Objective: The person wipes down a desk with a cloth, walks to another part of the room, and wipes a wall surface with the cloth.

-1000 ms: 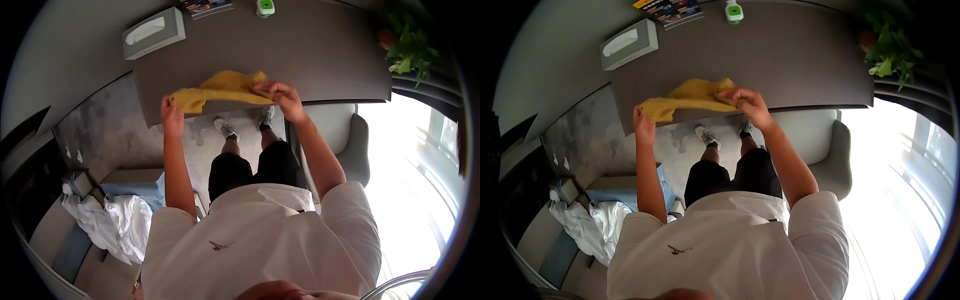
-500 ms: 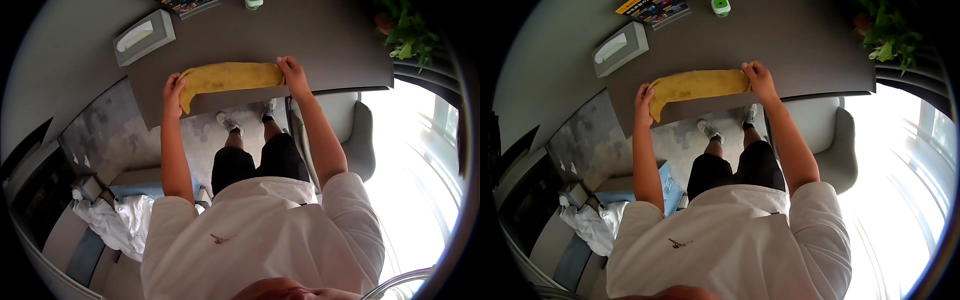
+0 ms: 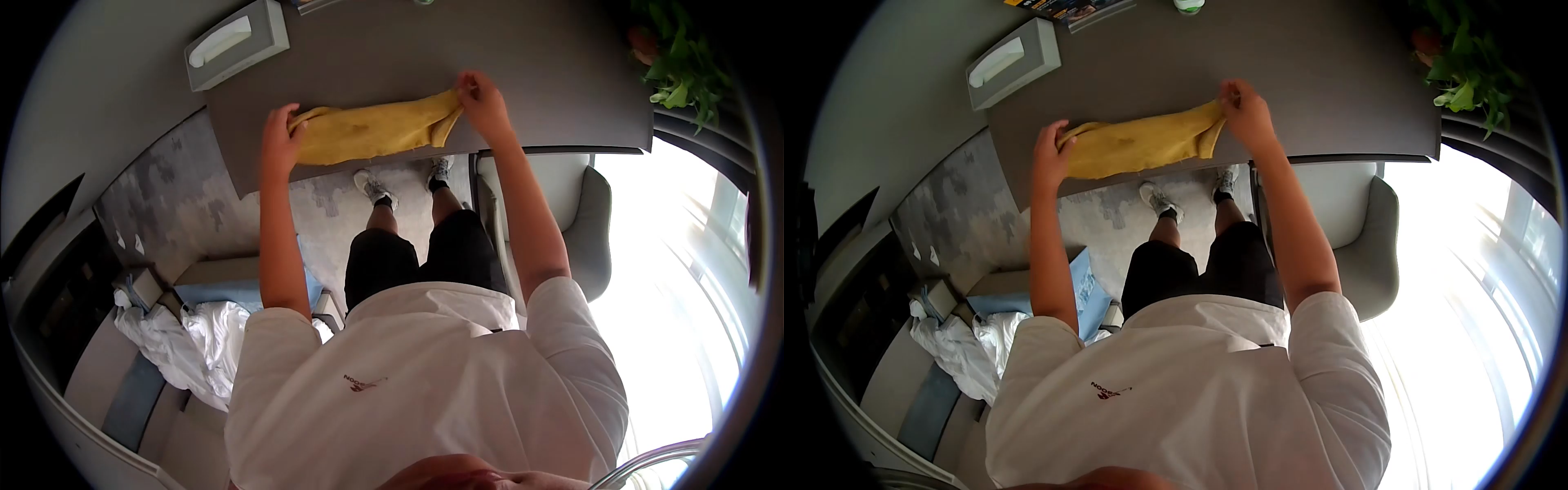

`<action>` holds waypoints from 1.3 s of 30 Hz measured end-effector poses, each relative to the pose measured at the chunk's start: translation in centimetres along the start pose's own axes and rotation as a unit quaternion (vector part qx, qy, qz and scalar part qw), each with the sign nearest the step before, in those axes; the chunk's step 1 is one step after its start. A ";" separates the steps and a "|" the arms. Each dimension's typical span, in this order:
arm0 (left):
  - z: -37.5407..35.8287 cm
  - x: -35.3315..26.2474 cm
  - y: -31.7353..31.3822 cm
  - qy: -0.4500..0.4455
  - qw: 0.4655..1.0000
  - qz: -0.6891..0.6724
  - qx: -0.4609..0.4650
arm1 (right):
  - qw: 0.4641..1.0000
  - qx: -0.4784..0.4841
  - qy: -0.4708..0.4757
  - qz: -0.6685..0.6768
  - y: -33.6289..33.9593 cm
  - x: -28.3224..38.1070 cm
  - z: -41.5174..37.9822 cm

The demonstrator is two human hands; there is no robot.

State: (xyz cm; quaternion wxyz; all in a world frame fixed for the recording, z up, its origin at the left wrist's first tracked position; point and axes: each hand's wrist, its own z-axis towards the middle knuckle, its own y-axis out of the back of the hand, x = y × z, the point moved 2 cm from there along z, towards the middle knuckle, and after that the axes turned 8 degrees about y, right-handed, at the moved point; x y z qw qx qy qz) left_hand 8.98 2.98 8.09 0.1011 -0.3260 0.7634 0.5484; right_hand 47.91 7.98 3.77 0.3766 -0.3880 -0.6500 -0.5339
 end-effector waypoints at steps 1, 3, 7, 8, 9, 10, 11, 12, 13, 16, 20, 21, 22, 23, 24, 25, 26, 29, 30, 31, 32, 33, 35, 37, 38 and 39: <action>0.1 -0.3 -0.3 -0.060 0.995 0.036 -0.078 | 0.994 -0.039 0.052 -0.090 -0.2 -0.1 0.1; -0.7 -1.6 -1.7 -0.177 0.952 0.107 -0.226 | 0.945 -0.114 0.152 -0.265 -1.2 0.3 -0.1; -3.7 -3.6 -6.8 -0.234 0.958 0.014 -0.167 | 0.925 0.012 0.262 -0.274 -5.2 1.9 -4.0; -4.5 -3.2 -8.6 -0.256 0.957 0.010 -0.137 | 0.923 0.086 0.296 -0.231 -6.7 1.5 -5.1; -4.9 -2.9 -9.9 -0.278 0.954 0.006 -0.109 | 0.922 0.090 0.291 -0.238 -7.6 2.0 -5.9; -4.9 -2.7 -10.3 -0.247 0.962 0.045 -0.112 | 0.921 0.093 0.287 -0.245 -8.4 2.7 -6.5; -5.0 -2.5 -10.8 -0.214 0.967 0.083 -0.113 | 0.920 0.097 0.282 -0.253 -8.9 2.9 -6.9; -5.0 -2.2 -11.3 -0.180 0.970 0.121 -0.114 | 0.913 0.111 0.259 -0.294 -9.3 2.5 -6.3; -4.7 -1.6 -11.6 -0.163 0.969 0.139 -0.122 | 0.911 0.095 0.256 -0.309 -9.5 2.2 -5.8; -3.1 -1.0 -11.8 -0.122 0.963 0.187 -0.149 | 0.903 0.061 0.246 -0.346 -10.2 2.1 -4.4; -0.5 -1.9 -11.2 -0.121 0.952 0.209 -0.187 | 0.887 0.054 0.243 -0.388 -10.8 2.3 -1.9; 0.4 -2.1 -11.2 -0.127 0.950 0.209 -0.197 | 0.882 0.055 0.246 -0.399 -10.8 2.4 -1.1; 1.3 -2.3 -11.2 -0.127 0.948 0.212 -0.203 | 0.879 0.057 0.249 -0.403 -10.6 2.4 -0.2; 2.3 -2.5 -11.4 -0.128 0.946 0.213 -0.208 | 0.876 0.058 0.251 -0.408 -10.4 2.4 0.6; 3.3 -2.9 -11.5 -0.130 0.944 0.214 -0.213 | 0.873 0.060 0.252 -0.414 -10.1 2.2 1.4; 4.0 -3.3 -11.7 -0.133 0.942 0.218 -0.216 | 0.873 0.053 0.249 -0.415 -9.7 1.9 2.3; 4.7 -3.6 -11.9 -0.136 0.941 0.221 -0.219 | 0.874 0.048 0.246 -0.416 -9.5 1.6 3.0; 4.4 -5.7 -13.2 -0.157 0.942 0.233 -0.182 | 0.879 0.034 0.201 -0.430 -7.5 0.8 2.7; 3.7 -6.9 -13.7 -0.170 0.942 0.237 -0.165 | 0.881 0.025 0.180 -0.437 -6.3 0.3 2.0; 2.5 -8.2 -14.5 -0.191 0.940 0.249 -0.136 | 0.891 0.022 0.169 -0.422 -4.8 -0.4 0.8; 1.1 -9.2 -15.6 -0.213 0.935 0.261 -0.108 | 0.899 0.017 0.158 -0.407 -3.3 -1.4 -1.0; 0.3 -10.5 -16.6 -0.232 0.930 0.274 -0.078 | 0.908 0.016 0.148 -0.391 -1.6 -2.2 -2.2; -0.9 -14.0 -18.8 -0.261 0.926 0.268 -0.045 | 0.911 0.007 0.139 -0.388 2.5 -3.5 -3.8; -1.2 -17.1 -20.8 -0.283 0.922 0.262 -0.031 | 0.911 -0.002 0.129 -0.392 5.7 -5.0 -4.2; -0.6 -19.0 -22.2 -0.295 0.919 0.257 -0.035 | 0.909 -0.011 0.123 -0.398 7.3 -6.1 -3.8; 0.3 -21.0 -23.3 -0.309 0.916 0.253 -0.040 | 0.907 -0.023 0.116 -0.404 8.8 -6.7 -3.1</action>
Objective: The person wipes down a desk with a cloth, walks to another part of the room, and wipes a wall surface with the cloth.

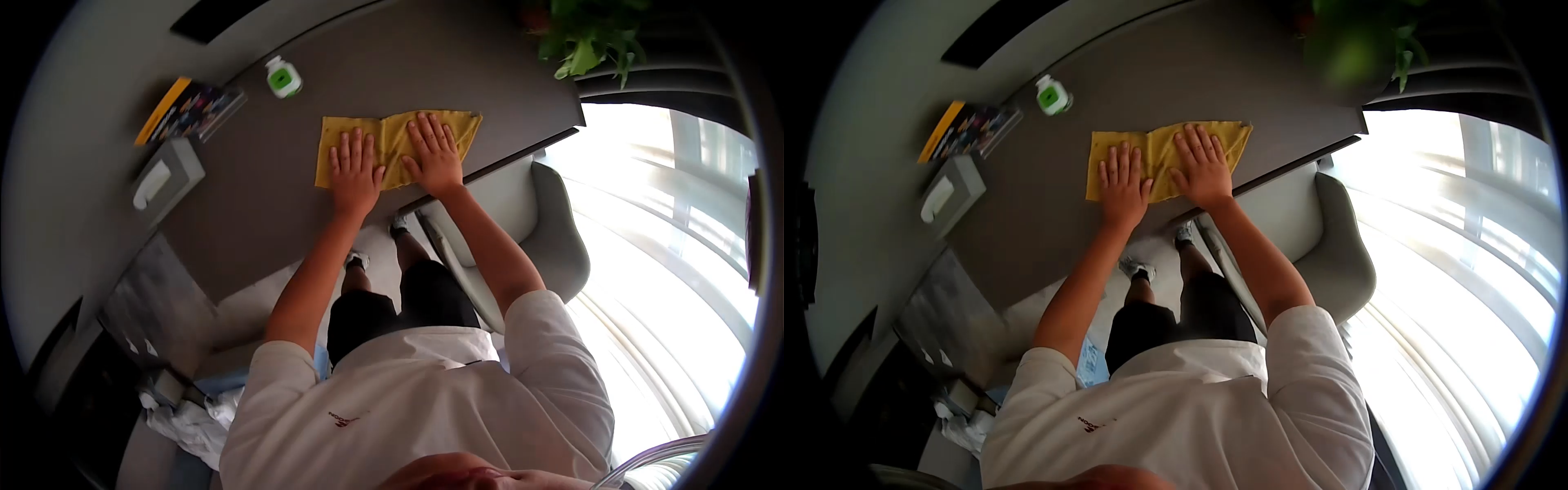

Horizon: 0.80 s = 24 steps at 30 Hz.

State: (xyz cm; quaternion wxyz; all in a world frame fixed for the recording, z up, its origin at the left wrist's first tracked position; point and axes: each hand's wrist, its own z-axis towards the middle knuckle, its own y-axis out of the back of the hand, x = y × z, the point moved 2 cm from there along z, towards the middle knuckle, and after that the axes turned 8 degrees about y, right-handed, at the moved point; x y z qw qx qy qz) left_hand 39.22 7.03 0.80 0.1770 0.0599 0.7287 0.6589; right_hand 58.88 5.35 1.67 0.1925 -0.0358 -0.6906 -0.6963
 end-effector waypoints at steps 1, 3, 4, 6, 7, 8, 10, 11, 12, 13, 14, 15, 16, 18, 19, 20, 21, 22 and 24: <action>2.1 -1.3 -0.2 -0.002 1.000 0.002 -0.013 | 1.000 -0.009 -0.008 -0.011 0.5 -1.6 0.6; 6.4 -3.2 -0.3 -0.016 0.999 0.000 -0.052 | 0.999 -0.033 -0.015 -0.031 1.4 -4.6 2.7; 8.5 -4.1 -0.3 -0.022 0.997 -0.001 -0.069 | 0.998 -0.042 -0.018 -0.039 1.7 -6.0 4.0; 12.8 -5.0 -0.5 -0.040 0.996 0.001 -0.078 | 0.995 -0.083 -0.010 -0.050 1.6 -9.3 6.9; 15.0 -5.3 -0.7 -0.050 0.995 0.001 -0.083 | 0.993 -0.103 -0.008 -0.056 1.5 -11.0 8.5; 17.2 -5.6 -1.0 -0.052 0.994 -0.006 -0.094 | 0.992 -0.115 -0.013 -0.051 1.6 -12.7 10.1; 21.3 -5.8 -2.0 -0.059 0.992 0.000 -0.115 | 0.990 -0.125 -0.035 -0.062 1.6 -15.9 13.3; 23.2 -6.2 -2.5 -0.062 0.990 0.014 -0.125 | 0.988 -0.122 -0.050 -0.076 1.6 -17.7 14.5; 24.7 -6.8 -2.8 -0.067 0.988 0.014 -0.135 | 0.987 -0.135 -0.052 -0.074 2.3 -19.1 15.7; 26.4 -7.4 -2.8 -0.071 0.986 0.015 -0.147 | 0.985 -0.150 -0.052 -0.071 2.6 -20.4 16.7; 27.8 -7.8 -2.8 -0.074 0.984 0.019 -0.159 | 0.982 -0.173 -0.051 -0.057 1.8 -21.8 17.7; 29.0 -8.2 -2.8 -0.080 0.983 0.021 -0.167 | 0.979 -0.195 -0.049 -0.042 1.0 -23.0 18.6; 29.9 -8.5 -3.1 -0.084 0.981 0.023 -0.173 | 0.975 -0.215 -0.047 -0.025 0.9 -23.6 18.5; 29.9 -8.9 -3.7 -0.090 0.981 0.021 -0.169 | 0.983 -0.172 -0.047 -0.038 2.1 -23.6 18.0; 29.7 -8.7 -3.8 -0.094 0.982 0.019 -0.163 | 0.986 -0.153 -0.047 -0.041 2.7 -23.1 17.7; 29.9 -8.8 -3.6 -0.101 0.982 0.017 -0.160 | 0.984 -0.163 -0.060 -0.031 2.9 -22.7 16.9; 29.6 -9.1 -3.3 -0.123 0.981 0.023 -0.146 | 0.981 -0.176 -0.074 -0.023 3.2 -22.5 15.9; 28.2 -9.3 -3.1 -0.144 0.981 0.029 -0.130 | 0.978 -0.189 -0.088 -0.015 3.3 -22.2 14.7; 24.2 -10.6 -2.7 -0.171 0.980 0.078 -0.072 | 0.984 -0.147 -0.096 -0.028 3.5 -21.2 10.4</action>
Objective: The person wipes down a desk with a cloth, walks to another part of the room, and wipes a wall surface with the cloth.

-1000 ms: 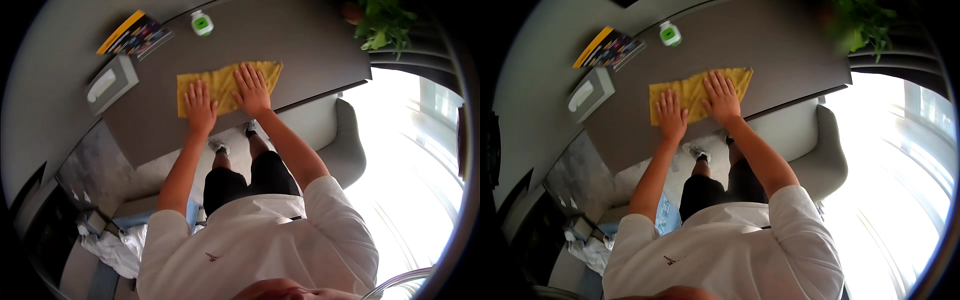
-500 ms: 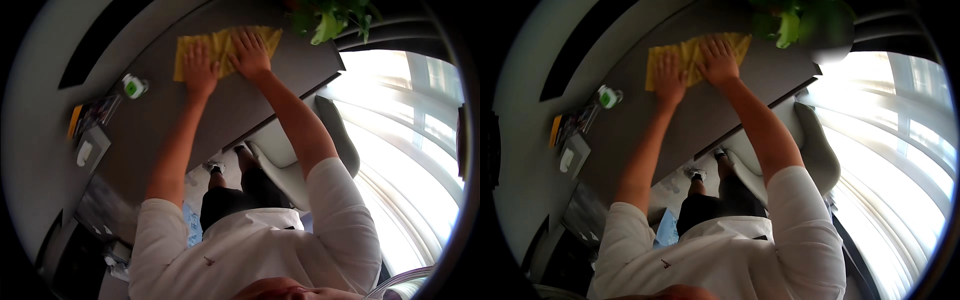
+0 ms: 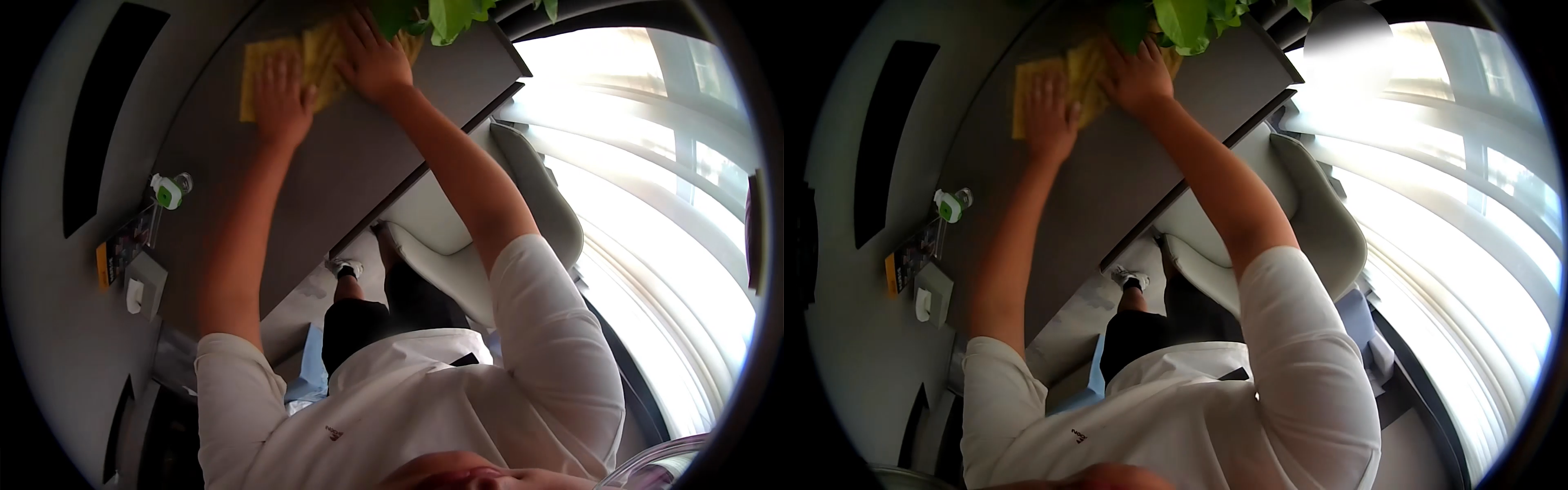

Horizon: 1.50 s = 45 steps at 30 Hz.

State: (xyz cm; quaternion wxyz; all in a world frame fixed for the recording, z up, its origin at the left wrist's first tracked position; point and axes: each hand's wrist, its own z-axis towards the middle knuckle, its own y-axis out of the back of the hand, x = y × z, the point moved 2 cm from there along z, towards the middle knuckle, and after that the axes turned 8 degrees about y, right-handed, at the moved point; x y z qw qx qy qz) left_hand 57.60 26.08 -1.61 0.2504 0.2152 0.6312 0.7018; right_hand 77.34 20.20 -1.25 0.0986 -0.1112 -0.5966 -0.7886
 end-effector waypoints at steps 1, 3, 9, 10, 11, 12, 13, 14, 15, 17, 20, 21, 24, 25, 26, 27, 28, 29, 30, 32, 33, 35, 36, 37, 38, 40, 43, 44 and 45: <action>-1.5 -1.9 0.7 -0.013 0.998 0.035 0.042 | 1.000 0.019 -0.001 -0.011 0.9 -0.1 -2.3; -4.1 -5.8 1.8 -0.020 0.996 -0.032 0.080 | 0.999 0.037 0.001 0.005 2.7 -0.4 -7.2; -0.4 -17.3 0.3 -0.077 0.993 -0.089 0.016 | 0.994 0.052 -0.011 -0.091 5.9 -9.3 -9.1; 1.4 -18.4 -0.3 -0.080 0.993 -0.081 -0.018 | 0.996 0.034 0.019 -0.081 6.0 -11.4 -8.7; 3.2 -19.5 -1.0 -0.084 0.992 -0.090 -0.015 | 0.996 0.020 0.050 -0.076 6.5 -13.6 -8.6; 4.4 -20.8 -1.5 -0.086 0.991 -0.103 -0.008 | 0.994 0.012 0.079 -0.070 7.1 -15.7 -8.9; 4.8 -21.8 -1.8 -0.087 0.990 -0.116 0.005 | 0.991 0.034 0.077 -0.104 7.6 -17.2 -9.1; 4.9 -22.4 -2.0 -0.084 0.989 -0.120 0.007 | 0.991 0.066 0.068 -0.090 8.0 -18.3 -9.6; 5.1 -22.7 -1.9 -0.081 0.989 -0.121 0.007 | 0.991 0.095 0.060 -0.075 8.6 -18.9 -9.6; 5.1 -22.7 -2.0 -0.084 0.992 -0.093 -0.007 | 0.992 0.081 0.064 -0.075 8.8 -18.8 -9.5; 1.7 -21.3 -1.2 -0.079 0.991 -0.112 0.005 | 0.997 0.016 0.054 -0.059 7.5 -16.5 -11.4; 0.0 -20.5 -0.7 -0.054 0.989 -0.135 0.005 | 0.997 0.012 0.062 -0.051 7.5 -15.2 -12.4; -6.4 -17.9 1.5 0.035 0.981 -0.191 0.010 | 0.995 0.036 0.072 -0.051 6.8 -9.1 -14.7; -8.6 -16.9 2.1 0.063 0.978 -0.199 0.014 | 0.995 0.055 0.065 -0.058 6.2 -6.7 -15.1; -10.8 -16.0 2.7 0.089 0.974 -0.208 0.015 | 0.994 0.067 0.070 -0.055 5.7 -4.3 -15.3; -13.0 -15.0 3.0 0.114 0.968 -0.222 0.012 | 0.993 0.077 0.076 -0.054 5.3 -1.8 -15.2; -15.0 -13.7 3.3 0.132 0.967 -0.218 0.017 | 0.991 0.087 0.081 -0.055 4.8 0.8 -15.1; -17.1 -12.6 3.6 0.150 0.965 -0.215 0.022 | 0.989 0.106 0.091 -0.053 4.3 3.3 -15.0; -18.2 -12.5 3.9 0.167 0.963 -0.208 0.021 | 0.987 0.114 0.106 -0.048 4.2 4.3 -15.2; -22.3 -8.8 4.6 0.205 0.956 -0.208 0.034 | 0.980 0.140 0.133 -0.046 3.0 9.3 -16.0; -24.2 -7.1 5.0 0.226 0.952 -0.203 0.035 | 0.976 0.157 0.142 -0.050 2.6 11.6 -16.3; -28.1 -3.6 5.9 0.269 0.944 -0.187 0.036 | 0.969 0.178 0.167 -0.043 1.9 15.9 -17.0; -29.9 -2.0 6.3 0.288 0.940 -0.177 0.033 | 0.965 0.188 0.177 -0.040 1.4 18.1 -17.3; -31.1 -1.2 6.5 0.307 0.936 -0.167 0.028 | 0.959 0.206 0.187 -0.042 1.2 19.4 -17.6; -33.0 0.1 6.8 0.327 0.931 -0.158 0.028 | 0.954 0.213 0.207 -0.034 0.6 21.6 -17.8; -37.1 2.8 7.0 0.348 0.925 -0.148 0.025 | 0.942 0.227 0.246 -0.020 -0.6 26.7 -18.5; -42.5 7.4 7.9 0.375 0.917 -0.132 0.017 | 0.927 0.253 0.275 -0.047 -2.7 33.3 -19.3; -42.8 7.5 7.1 0.386 0.913 -0.133 0.024 | 0.921 0.268 0.276 -0.058 -3.6 33.1 -19.6; -44.0 8.6 7.2 0.396 0.908 -0.131 0.024 | 0.915 0.280 0.284 -0.060 -4.0 34.8 -19.8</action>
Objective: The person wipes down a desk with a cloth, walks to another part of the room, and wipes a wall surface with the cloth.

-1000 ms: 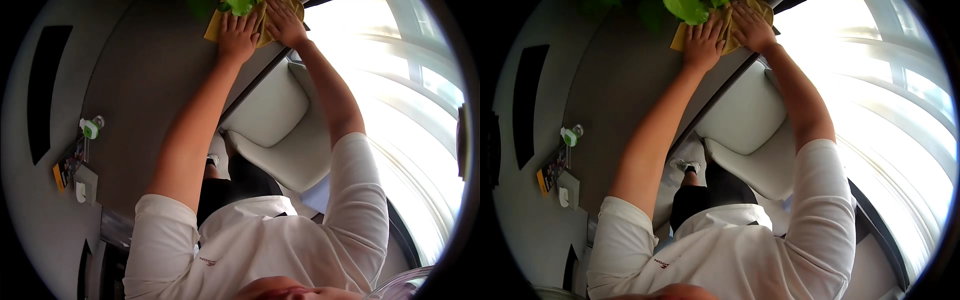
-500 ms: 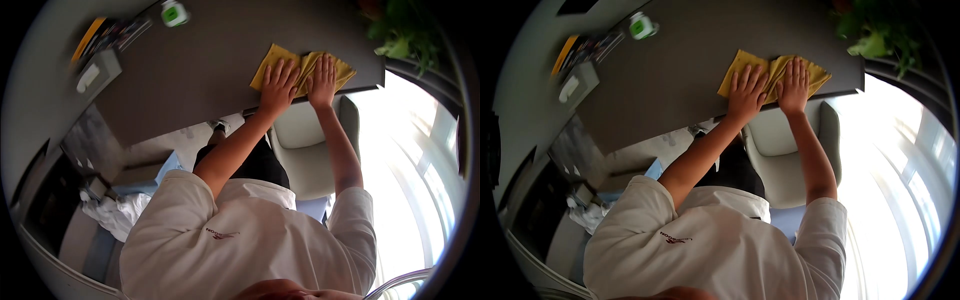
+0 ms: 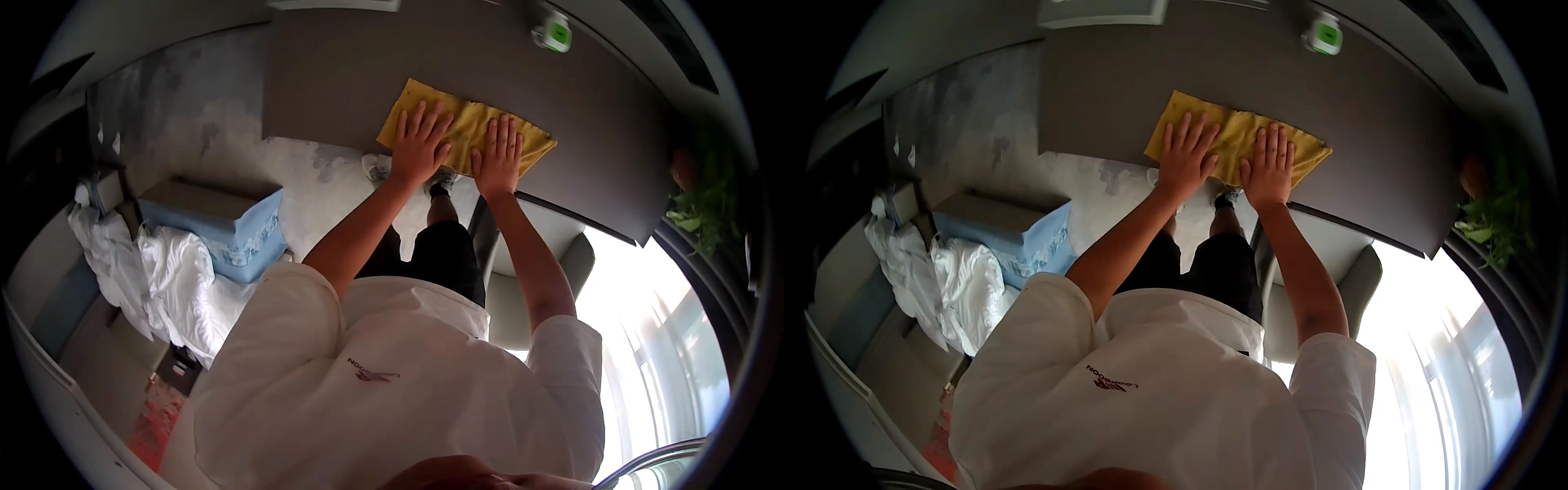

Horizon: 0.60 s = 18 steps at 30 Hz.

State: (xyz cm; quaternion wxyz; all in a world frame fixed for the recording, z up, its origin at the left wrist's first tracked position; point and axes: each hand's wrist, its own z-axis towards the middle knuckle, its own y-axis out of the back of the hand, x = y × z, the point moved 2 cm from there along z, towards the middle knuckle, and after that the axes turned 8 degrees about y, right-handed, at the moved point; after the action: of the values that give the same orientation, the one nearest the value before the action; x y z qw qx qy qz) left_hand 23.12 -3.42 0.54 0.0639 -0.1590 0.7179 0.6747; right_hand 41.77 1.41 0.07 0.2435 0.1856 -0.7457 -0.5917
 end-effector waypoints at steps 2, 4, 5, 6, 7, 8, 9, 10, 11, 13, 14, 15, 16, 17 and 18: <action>-0.2 4.7 1.6 0.021 1.000 -0.004 -0.010 | 1.000 0.023 0.017 -0.008 0.4 4.1 3.0; -0.5 8.8 3.1 0.039 0.999 -0.010 -0.031 | 0.998 0.019 0.054 -0.014 0.6 8.1 5.9; -0.8 11.0 3.9 0.049 0.998 -0.008 -0.034 | 0.997 0.018 0.072 -0.016 0.7 10.5 7.2; -0.8 12.6 3.5 0.059 0.998 -0.007 -0.027 | 0.996 0.027 0.086 -0.014 -0.2 11.7 8.1; -0.7 14.7 4.1 0.066 0.997 -0.006 -0.027 | 0.996 0.019 0.092 -0.006 -0.3 13.5 9.3; -0.8 16.9 4.9 0.075 0.997 0.001 -0.026 | 0.995 0.010 0.097 0.001 -0.2 15.4 10.7; -0.9 18.7 5.6 0.073 0.997 0.002 -0.036 | 0.995 0.000 0.102 0.007 0.0 16.9 11.8; -0.7 20.4 6.2 0.070 0.996 0.003 -0.045 | 0.995 -0.003 0.101 0.002 0.2 18.0 12.8; -0.4 21.9 6.8 0.067 0.996 0.005 -0.058 | 0.995 -0.008 0.099 -0.003 0.7 19.1 13.9; 0.9 23.3 6.9 0.056 0.996 -0.003 -0.069 | 0.994 -0.015 0.106 -0.015 0.5 19.4 15.7; 1.4 24.1 7.2 0.051 0.996 -0.007 -0.076 | 0.993 -0.023 0.117 -0.023 0.6 19.3 16.9; 2.4 24.8 7.8 0.056 0.995 -0.014 -0.085 | 0.991 -0.030 0.128 -0.030 0.7 19.5 17.9; 3.7 25.0 8.1 0.061 0.994 -0.022 -0.090 | 0.990 -0.046 0.130 -0.030 0.8 19.5 19.0; 4.7 25.2 8.2 0.066 0.993 -0.030 -0.095 | 0.989 -0.061 0.132 -0.029 0.8 19.4 20.4; 5.5 25.3 7.8 0.061 0.992 -0.031 -0.107 | 0.987 -0.077 0.135 -0.028 0.7 19.3 21.5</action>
State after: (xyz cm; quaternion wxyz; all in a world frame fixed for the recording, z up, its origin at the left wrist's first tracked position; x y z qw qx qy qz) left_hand -3.82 -1.27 -0.27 0.0235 -0.2274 0.6389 0.7345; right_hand 13.58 7.67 -0.38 0.3389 0.2655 -0.6526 -0.6235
